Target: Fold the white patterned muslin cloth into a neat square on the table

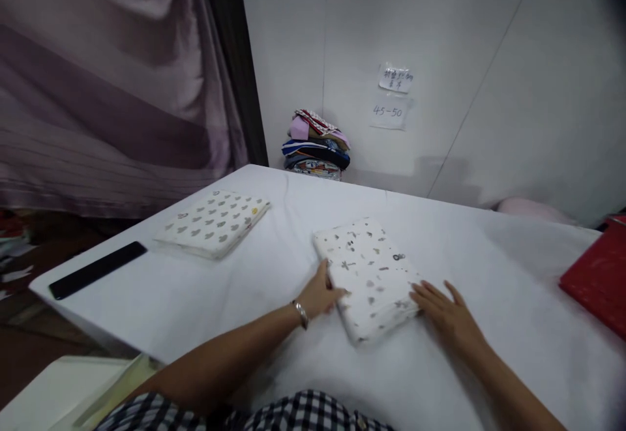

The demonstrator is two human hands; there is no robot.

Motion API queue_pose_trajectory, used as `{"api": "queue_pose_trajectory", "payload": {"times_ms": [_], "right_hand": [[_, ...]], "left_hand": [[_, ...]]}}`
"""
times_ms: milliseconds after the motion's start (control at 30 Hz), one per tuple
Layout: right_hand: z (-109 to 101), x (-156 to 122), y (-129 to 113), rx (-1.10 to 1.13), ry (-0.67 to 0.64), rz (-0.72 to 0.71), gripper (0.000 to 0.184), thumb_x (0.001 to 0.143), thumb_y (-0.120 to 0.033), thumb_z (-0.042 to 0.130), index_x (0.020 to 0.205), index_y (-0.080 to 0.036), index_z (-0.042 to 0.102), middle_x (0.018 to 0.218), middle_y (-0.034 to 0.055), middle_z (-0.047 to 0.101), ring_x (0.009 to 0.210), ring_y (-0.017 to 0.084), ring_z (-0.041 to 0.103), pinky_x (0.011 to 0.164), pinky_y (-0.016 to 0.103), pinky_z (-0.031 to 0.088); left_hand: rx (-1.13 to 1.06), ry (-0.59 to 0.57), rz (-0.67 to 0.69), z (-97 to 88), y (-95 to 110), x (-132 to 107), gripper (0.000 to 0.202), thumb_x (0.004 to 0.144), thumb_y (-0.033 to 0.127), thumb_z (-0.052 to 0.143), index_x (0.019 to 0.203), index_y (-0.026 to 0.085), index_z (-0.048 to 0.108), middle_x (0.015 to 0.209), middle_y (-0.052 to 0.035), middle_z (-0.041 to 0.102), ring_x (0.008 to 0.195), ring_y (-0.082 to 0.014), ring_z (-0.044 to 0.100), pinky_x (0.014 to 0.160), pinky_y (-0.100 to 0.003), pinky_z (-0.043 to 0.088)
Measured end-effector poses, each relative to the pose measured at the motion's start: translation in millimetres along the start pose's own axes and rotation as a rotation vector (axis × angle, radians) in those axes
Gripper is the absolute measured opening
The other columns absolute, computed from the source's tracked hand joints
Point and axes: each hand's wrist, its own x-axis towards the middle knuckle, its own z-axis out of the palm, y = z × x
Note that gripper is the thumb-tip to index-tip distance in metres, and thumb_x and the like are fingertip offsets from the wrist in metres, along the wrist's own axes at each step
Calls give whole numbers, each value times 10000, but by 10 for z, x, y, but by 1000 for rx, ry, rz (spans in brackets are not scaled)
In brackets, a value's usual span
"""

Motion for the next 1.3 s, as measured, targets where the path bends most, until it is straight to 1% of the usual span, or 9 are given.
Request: {"api": "queue_pose_trajectory", "payload": {"times_ms": [67,167,267,467,600,767,867,1033,1300], "right_hand": [[-75,-94,123,-40,53,123,444,901,-206,328,1311,-305,468,1314,41,526,1264,263,424,1010,592,289],[-164,-47,-97,-13,112,194,472,875,-163,361,1328,-264,448,1338,57,502,1295,256,380,1009,565,325],[-215,127,-628,95,102,87,504,881,-198,403,1378,-278,370,1355,51,485,1309,235,359,1049,548,306],[-116,250,-1240,82,-20,-36,531,864,-243,470,1385,-240,372,1375,77,452,1282,267,397,1032,531,368],[-83,-45,-911,-11,-24,-94,550,833,-167,448,1371,-264,392,1355,48,470,1240,273,450,981,548,421],[-285,-519,-447,-53,-6,18,610,802,-170,463,1376,-348,361,1316,26,514,1199,294,489,934,605,429],[-391,-535,-459,54,-9,149,523,821,-234,475,1326,-364,437,1315,18,520,1214,290,473,967,587,412],[-428,-199,-426,332,164,573,389,842,-384,474,1206,-290,574,1308,42,535,1215,258,481,942,435,471],[-78,225,296,551,362,1081,511,768,-436,484,1174,-143,585,1072,100,669,931,220,630,798,357,505]], "left_hand": [[-13,-48,43,46,-21,-142,777,770,399,594,1403,226,178,955,-34,623,560,-123,575,501,-260,480],[160,252,150,-122,-16,-54,379,817,392,521,1131,182,528,922,-34,595,708,-146,583,674,-302,505],[279,476,250,-379,20,268,326,824,345,516,1093,164,551,1106,-76,555,904,-179,578,799,-318,483],[334,351,71,-517,115,681,435,807,354,560,1193,159,518,1195,-90,575,1060,-216,548,919,-323,416],[354,305,41,-451,100,488,377,735,294,624,1092,180,583,1130,-61,609,1008,-208,565,864,-289,422],[350,52,31,-323,13,-44,358,694,506,630,905,217,618,823,11,652,764,-186,593,656,-265,421],[316,110,34,-278,53,-127,361,761,528,545,923,212,611,826,3,648,759,-178,588,659,-263,416],[314,243,12,-242,272,237,435,828,516,467,1097,186,559,956,-44,648,844,-188,594,731,-269,428],[430,269,-52,-146,486,897,517,863,511,416,1240,161,469,1180,-103,599,1062,-230,570,851,-296,417]]}}
